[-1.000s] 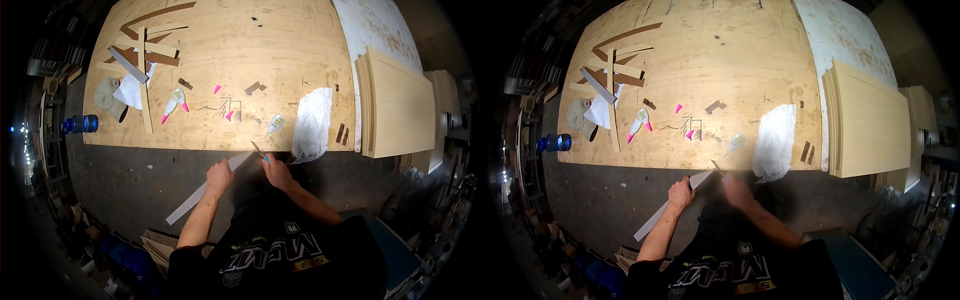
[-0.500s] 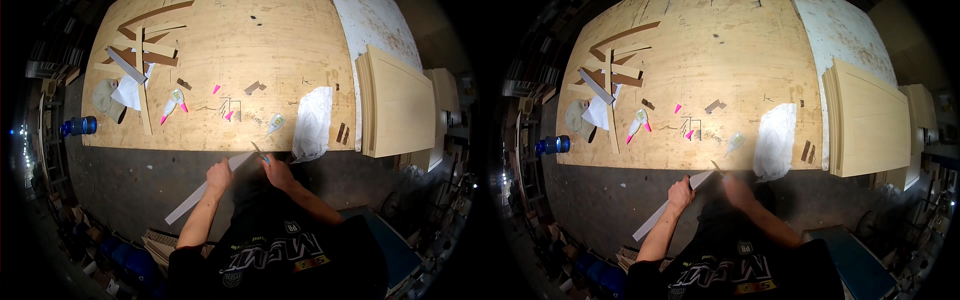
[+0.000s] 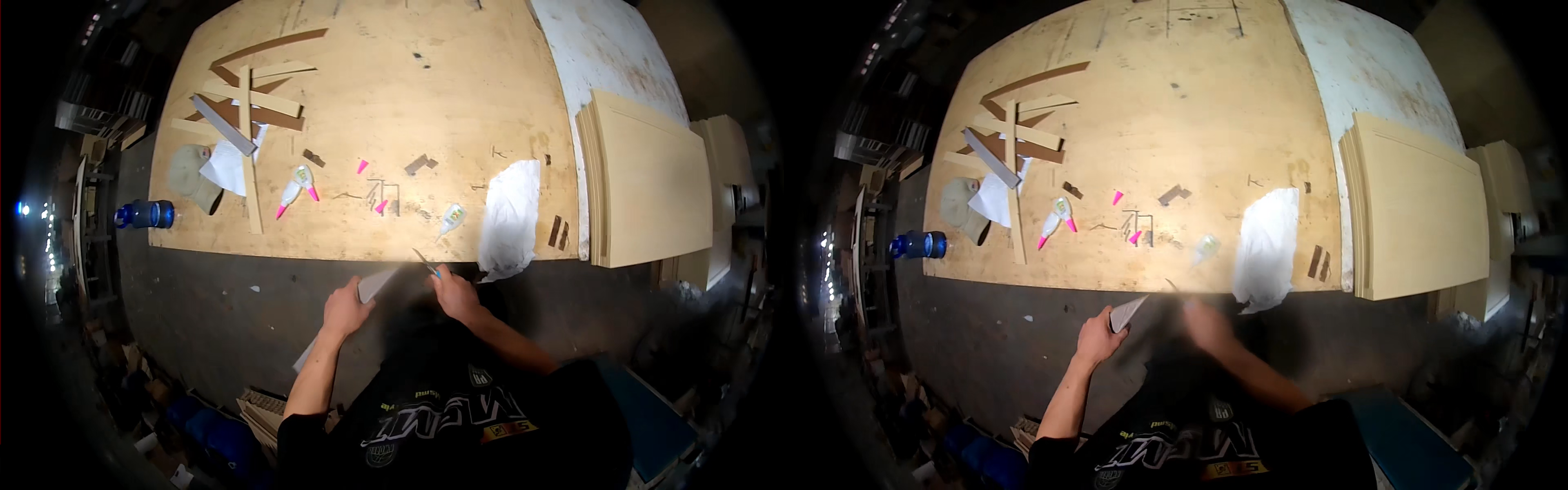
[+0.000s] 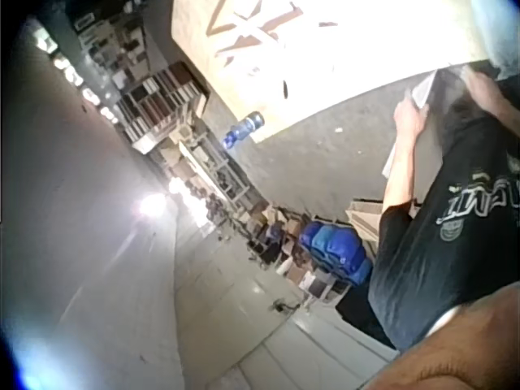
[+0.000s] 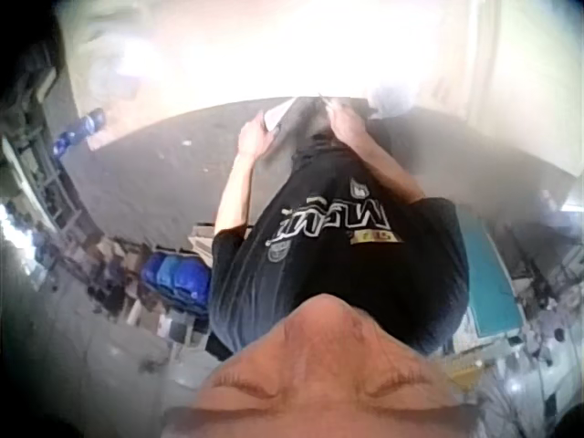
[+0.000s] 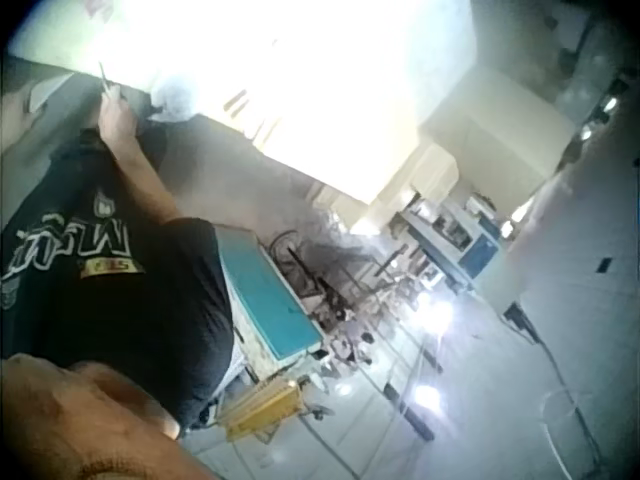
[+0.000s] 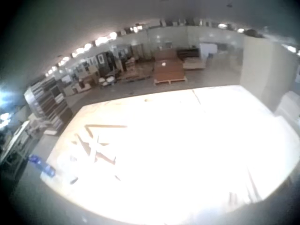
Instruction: The person picks up thin wooden strips from a stack, places them onto a larger wooden panel at a workbench, applies glue to the strips with a small bottle, and presses them into place. They also use a utility knife to trim materials and wipe the panel with a cloth.
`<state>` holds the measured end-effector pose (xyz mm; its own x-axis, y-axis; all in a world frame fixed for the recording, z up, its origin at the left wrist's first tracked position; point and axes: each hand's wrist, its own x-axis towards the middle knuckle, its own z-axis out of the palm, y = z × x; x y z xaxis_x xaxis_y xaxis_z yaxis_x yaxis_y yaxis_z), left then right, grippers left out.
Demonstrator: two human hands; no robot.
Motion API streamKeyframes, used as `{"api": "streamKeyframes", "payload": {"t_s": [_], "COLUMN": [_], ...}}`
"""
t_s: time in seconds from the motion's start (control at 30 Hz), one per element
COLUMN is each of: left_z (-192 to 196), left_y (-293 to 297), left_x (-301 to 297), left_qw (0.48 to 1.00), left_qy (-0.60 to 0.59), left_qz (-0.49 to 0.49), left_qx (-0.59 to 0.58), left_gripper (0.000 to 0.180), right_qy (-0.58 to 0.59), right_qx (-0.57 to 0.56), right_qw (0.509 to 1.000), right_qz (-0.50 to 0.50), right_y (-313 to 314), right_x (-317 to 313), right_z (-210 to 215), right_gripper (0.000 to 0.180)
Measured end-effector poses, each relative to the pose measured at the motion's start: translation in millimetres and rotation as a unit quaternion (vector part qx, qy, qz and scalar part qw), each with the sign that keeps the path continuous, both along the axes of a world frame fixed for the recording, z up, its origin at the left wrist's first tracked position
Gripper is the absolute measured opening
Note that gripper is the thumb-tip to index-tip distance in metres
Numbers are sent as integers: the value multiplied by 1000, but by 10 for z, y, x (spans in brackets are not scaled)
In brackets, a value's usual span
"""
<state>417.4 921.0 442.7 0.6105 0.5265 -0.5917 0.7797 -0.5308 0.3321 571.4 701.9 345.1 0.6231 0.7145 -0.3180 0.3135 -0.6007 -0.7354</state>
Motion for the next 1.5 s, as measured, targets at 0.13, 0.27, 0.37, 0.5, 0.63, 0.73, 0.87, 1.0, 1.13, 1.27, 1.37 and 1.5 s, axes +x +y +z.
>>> {"api": "streamKeyframes", "payload": {"t_s": [0.13,0.27,0.37,0.5,0.63,0.73,0.87,1.0,1.13,1.27,1.37,1.5], "left_z": [462,1080,1322,1554,2156,2238,1977,1775,1262,978,783,840], "left_y": [94,97,62,179,-43,-180,-666,-1459,-2087,-2684,-3093,-3619], "left_x": [58,328,526,793,1025,1206,1607,2204,2730,3230,3577,4034], "left_qw": [969,940,891,835,694,589,571,660,687,795,736,769], "left_qy": [-213,-203,-287,-440,-597,-687,-679,-593,-561,-574,-663,-552], "left_qz": [31,90,88,23,157,116,128,77,213,197,26,-229], "left_qx": [-118,-258,-340,-329,-370,-410,-443,-456,-410,-16,137,229], "left_gripper": [36,25,25,21,28,41,52,94,98,102,86,42], "right_qy": [-6,-110,-378,-180,-136,-58,-65,-171,-280,-380,-419,-492], "right_qx": [26,142,55,202,201,229,180,156,66,2,-12,-23], "right_qw": [999,983,924,960,968,970,981,971,947,914,895,863], "right_qz": [-23,-50,-35,-65,65,54,35,-65,-141,-144,-152,-118], "right_y": [28,-48,10,-239,-753,-1122,-1931,-3070,-4071,-4914,-5378,-5638], "right_x": [247,999,1421,1338,871,798,1183,1544,1880,2301,2565,2987], "right_z": [466,712,1443,1715,1740,1862,2047,1958,2157,2108,2013,2201], "right_gripper": [27,40,46,53,57,54,51,52,55,54,51,56]}}
